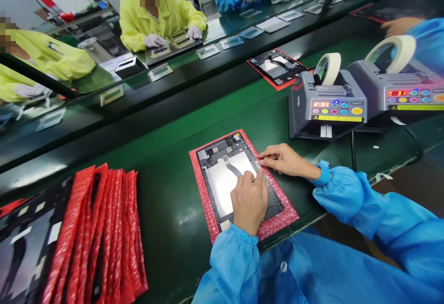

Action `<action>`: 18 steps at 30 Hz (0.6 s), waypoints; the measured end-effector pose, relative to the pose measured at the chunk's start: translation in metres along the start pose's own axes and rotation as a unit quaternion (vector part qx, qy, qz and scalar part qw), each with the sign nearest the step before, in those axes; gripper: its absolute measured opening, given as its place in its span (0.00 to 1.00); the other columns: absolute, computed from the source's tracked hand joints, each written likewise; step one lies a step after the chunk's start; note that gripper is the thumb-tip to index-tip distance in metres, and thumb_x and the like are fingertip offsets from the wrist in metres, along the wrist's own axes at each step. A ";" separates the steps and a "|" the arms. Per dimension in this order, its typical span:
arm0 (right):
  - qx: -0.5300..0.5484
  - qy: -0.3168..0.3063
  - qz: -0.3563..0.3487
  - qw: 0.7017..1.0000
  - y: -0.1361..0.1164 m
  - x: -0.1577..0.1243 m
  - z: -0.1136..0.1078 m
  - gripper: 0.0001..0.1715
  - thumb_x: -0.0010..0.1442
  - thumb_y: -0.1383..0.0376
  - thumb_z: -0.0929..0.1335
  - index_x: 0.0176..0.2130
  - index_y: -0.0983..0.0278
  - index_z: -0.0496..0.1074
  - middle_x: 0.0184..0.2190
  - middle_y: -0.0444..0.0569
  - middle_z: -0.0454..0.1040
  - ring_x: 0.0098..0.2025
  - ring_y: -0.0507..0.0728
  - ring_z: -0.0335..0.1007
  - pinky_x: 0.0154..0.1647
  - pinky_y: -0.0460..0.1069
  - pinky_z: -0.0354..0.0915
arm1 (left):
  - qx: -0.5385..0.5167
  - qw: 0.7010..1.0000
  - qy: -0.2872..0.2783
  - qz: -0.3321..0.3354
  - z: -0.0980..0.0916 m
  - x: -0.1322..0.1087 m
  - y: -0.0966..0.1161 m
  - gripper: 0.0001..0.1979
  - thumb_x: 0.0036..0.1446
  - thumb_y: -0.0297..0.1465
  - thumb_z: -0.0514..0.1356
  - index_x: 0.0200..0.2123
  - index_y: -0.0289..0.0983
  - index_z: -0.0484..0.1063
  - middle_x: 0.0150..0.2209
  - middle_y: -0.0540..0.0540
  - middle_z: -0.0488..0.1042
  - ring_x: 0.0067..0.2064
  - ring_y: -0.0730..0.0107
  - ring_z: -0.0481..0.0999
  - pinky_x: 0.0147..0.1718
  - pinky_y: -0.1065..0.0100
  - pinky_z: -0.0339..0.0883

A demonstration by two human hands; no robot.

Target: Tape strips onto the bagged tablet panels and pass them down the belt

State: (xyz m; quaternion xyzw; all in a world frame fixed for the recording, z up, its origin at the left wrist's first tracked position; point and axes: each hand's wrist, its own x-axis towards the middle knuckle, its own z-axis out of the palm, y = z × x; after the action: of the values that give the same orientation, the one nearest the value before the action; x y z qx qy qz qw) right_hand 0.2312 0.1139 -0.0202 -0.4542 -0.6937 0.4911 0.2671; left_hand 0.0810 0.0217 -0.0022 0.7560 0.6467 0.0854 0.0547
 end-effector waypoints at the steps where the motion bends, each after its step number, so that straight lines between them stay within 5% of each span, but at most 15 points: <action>1: 0.016 -0.009 0.027 0.999 -0.001 0.001 0.000 0.17 0.53 0.58 0.68 0.36 0.70 0.74 0.20 0.44 0.67 0.17 0.47 0.59 0.16 0.43 0.55 | 0.000 1.000 0.000 -0.001 0.000 0.000 0.000 0.15 0.63 0.35 0.47 0.50 0.47 0.66 0.34 0.47 0.65 0.37 0.67 0.65 0.24 0.67 0.48; 5: 0.049 -0.044 0.083 0.994 -0.004 0.006 0.002 0.14 0.53 0.59 0.67 0.30 0.69 0.71 0.14 0.40 0.62 0.13 0.47 0.56 0.12 0.42 0.53 | 0.001 1.000 0.001 0.000 0.000 0.000 0.000 0.16 0.62 0.36 0.48 0.52 0.48 0.65 0.34 0.48 0.66 0.37 0.67 0.65 0.24 0.67 0.48; 13: 0.049 -0.026 0.058 0.997 -0.001 0.009 0.008 0.10 0.53 0.62 0.66 0.26 0.67 0.67 0.11 0.38 0.61 0.12 0.46 0.55 0.13 0.42 0.50 | -0.053 0.998 0.009 -0.015 0.001 0.000 -0.004 0.16 0.62 0.35 0.47 0.49 0.46 0.68 0.33 0.47 0.68 0.36 0.67 0.68 0.28 0.68 0.55; 18: 0.074 0.009 0.072 0.995 0.003 0.009 0.008 0.11 0.52 0.61 0.67 0.27 0.67 0.67 0.12 0.38 0.62 0.11 0.46 0.55 0.12 0.42 0.52 | -0.233 0.963 -0.021 -0.131 -0.003 0.021 -0.013 0.16 0.59 0.41 0.50 0.31 0.38 0.73 0.27 0.46 0.73 0.30 0.69 0.72 0.32 0.69 0.60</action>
State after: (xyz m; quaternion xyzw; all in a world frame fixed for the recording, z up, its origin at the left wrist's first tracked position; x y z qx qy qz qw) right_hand 0.2214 0.1183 -0.0266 -0.4864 -0.6183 0.5553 0.2698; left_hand 0.0712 0.0439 -0.0002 0.6329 0.7010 0.2092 0.2536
